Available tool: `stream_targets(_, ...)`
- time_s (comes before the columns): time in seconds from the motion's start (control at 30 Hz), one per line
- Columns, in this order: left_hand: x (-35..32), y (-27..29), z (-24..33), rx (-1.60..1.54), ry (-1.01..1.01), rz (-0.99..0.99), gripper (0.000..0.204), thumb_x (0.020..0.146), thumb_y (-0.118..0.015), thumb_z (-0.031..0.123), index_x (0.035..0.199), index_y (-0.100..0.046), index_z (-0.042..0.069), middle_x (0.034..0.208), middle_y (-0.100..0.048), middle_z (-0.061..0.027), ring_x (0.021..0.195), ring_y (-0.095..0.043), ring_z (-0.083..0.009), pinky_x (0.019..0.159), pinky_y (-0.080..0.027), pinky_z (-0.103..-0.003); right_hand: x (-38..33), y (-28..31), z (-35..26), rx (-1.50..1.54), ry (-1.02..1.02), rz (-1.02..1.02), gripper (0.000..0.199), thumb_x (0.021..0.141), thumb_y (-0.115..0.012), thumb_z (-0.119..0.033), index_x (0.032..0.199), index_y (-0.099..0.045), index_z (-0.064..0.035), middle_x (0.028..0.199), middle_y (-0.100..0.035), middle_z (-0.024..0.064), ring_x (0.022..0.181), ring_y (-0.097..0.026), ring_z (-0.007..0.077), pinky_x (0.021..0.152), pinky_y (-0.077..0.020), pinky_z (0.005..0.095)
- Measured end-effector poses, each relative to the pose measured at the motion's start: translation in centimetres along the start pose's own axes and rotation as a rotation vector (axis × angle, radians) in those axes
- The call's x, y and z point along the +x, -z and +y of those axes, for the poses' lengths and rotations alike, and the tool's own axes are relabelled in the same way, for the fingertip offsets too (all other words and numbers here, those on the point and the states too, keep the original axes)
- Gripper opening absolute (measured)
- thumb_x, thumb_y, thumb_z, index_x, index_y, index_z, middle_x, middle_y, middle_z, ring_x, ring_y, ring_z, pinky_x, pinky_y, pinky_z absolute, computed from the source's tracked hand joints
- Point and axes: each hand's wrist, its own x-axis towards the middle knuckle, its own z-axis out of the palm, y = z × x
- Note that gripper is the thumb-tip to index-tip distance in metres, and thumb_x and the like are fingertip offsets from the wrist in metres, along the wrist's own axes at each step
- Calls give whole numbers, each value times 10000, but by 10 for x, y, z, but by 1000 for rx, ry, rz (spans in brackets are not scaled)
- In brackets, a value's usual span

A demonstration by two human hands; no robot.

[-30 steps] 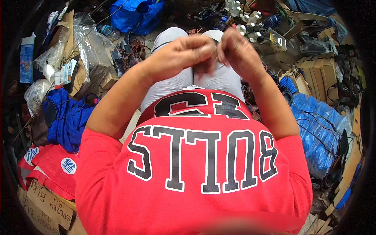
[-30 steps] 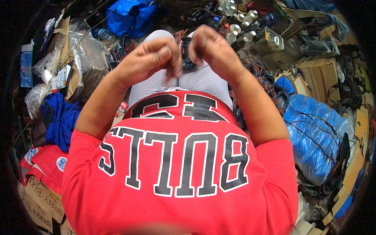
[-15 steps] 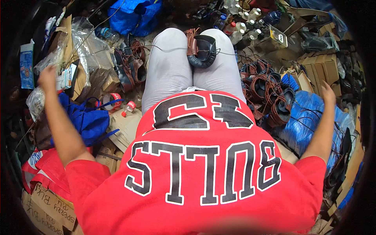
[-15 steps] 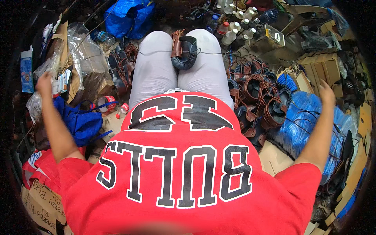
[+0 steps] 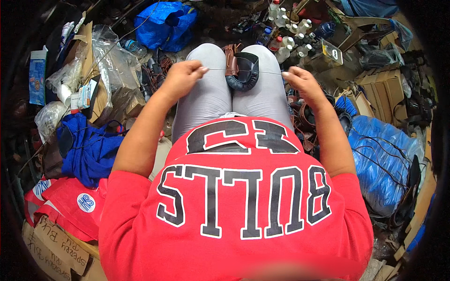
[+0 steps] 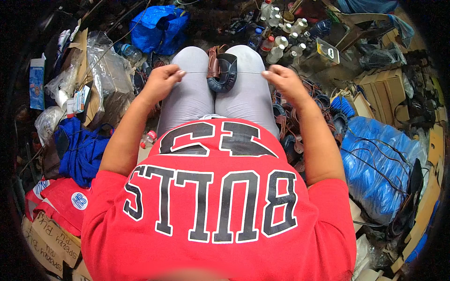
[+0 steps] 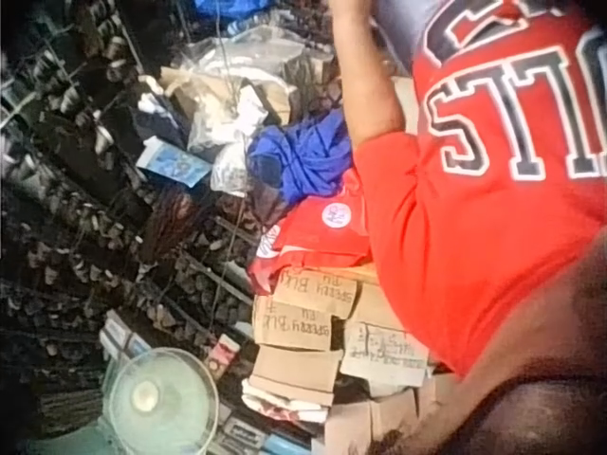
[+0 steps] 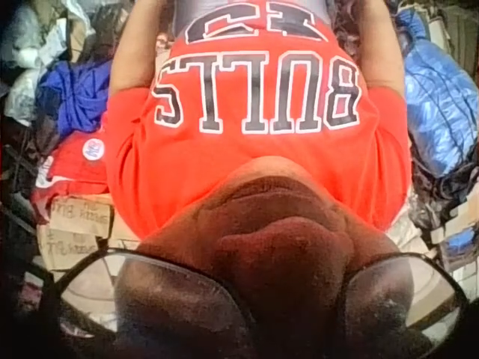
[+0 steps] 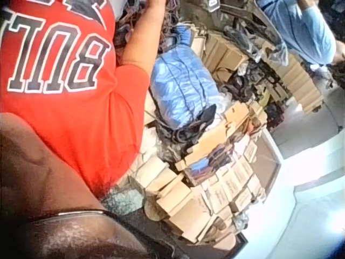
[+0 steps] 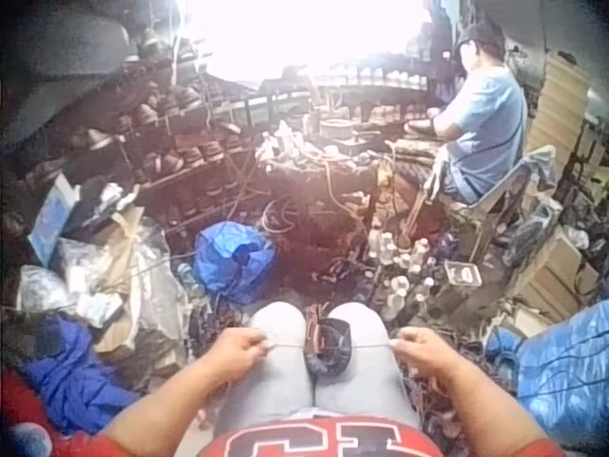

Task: Manually stitching a black leather shoe component using a needle and thread.

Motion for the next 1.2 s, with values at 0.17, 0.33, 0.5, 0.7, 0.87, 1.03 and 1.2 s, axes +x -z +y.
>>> stream_targets(0.17, 6, 4, -25, -455, -109, 192, 302, 918, -533, 202, 1137, -588, 1, 1102, -604, -65, 1046, -528, -125, 906, -409, -255, -11, 44, 25, 151, -140, 41, 297, 916, -516, -266, 1165, -578, -117, 769, -473, -37, 647, -415, 60, 550, -337, 192)
stream_targets(0.33, 29, -10, 39, -68, -480, 40, 361, 755, -685, 51, 1109, -621, 71, 1193, -583, -93, 1096, -541, -201, 937, -410, -290, -1, 18, -20, -200, 127, 151, 227, 856, -576, -128, 1062, -645, -65, 769, -517, -6, 642, -512, 100, 605, -439, 216)
stream_targets(0.5, 58, -38, 68, 6, -424, -126, 272, 726, -727, 106, 978, -644, 46, 1059, -615, -100, 887, -609, -212, 757, -491, -303, 20, -14, -43, -396, 344, -17, 137, 742, -649, -4, 865, -693, -48, 799, -650, 57, 723, -612, 121, 653, -490, 253)
stream_targets(0.7, 75, -37, 64, -123, -196, -418, 167, 751, -728, 131, 869, -656, 36, 847, -472, -19, 661, -524, -116, 534, -464, -252, 30, -15, -44, -520, 403, -79, 134, 715, -676, 30, 820, -679, -53, 786, -585, 34, 730, -589, 132, 663, -481, 244)
stream_targets(0.87, 79, -42, 59, -257, -159, -468, 170, 755, -725, 133, 885, -661, 45, 802, -518, 0, 659, -515, -103, 551, -443, -240, 34, -16, -32, -428, 385, -121, 155, 717, -664, 16, 833, -692, -83, 806, -589, 27, 744, -602, 130, 682, -485, 252)
stream_targets(1.03, 81, -47, 50, -337, -50, -533, 196, 771, -711, 156, 933, -670, 53, 787, -595, 12, 706, -531, -86, 619, -439, -227, 24, -32, -15, -184, 270, -62, 153, 718, -662, 19, 848, -690, -57, 801, -582, 16, 727, -567, 103, 667, -470, 236)
stream_targets(1.2, 84, -51, 38, -508, -182, -657, 280, 798, -663, 114, 1068, -657, 43, 977, -672, -52, 910, -588, -120, 861, -431, -241, 4, -42, -9, -366, 446, 111, 199, 722, -647, 8, 888, -698, -88, 813, -589, 31, 717, -574, 128, 662, -471, 251)
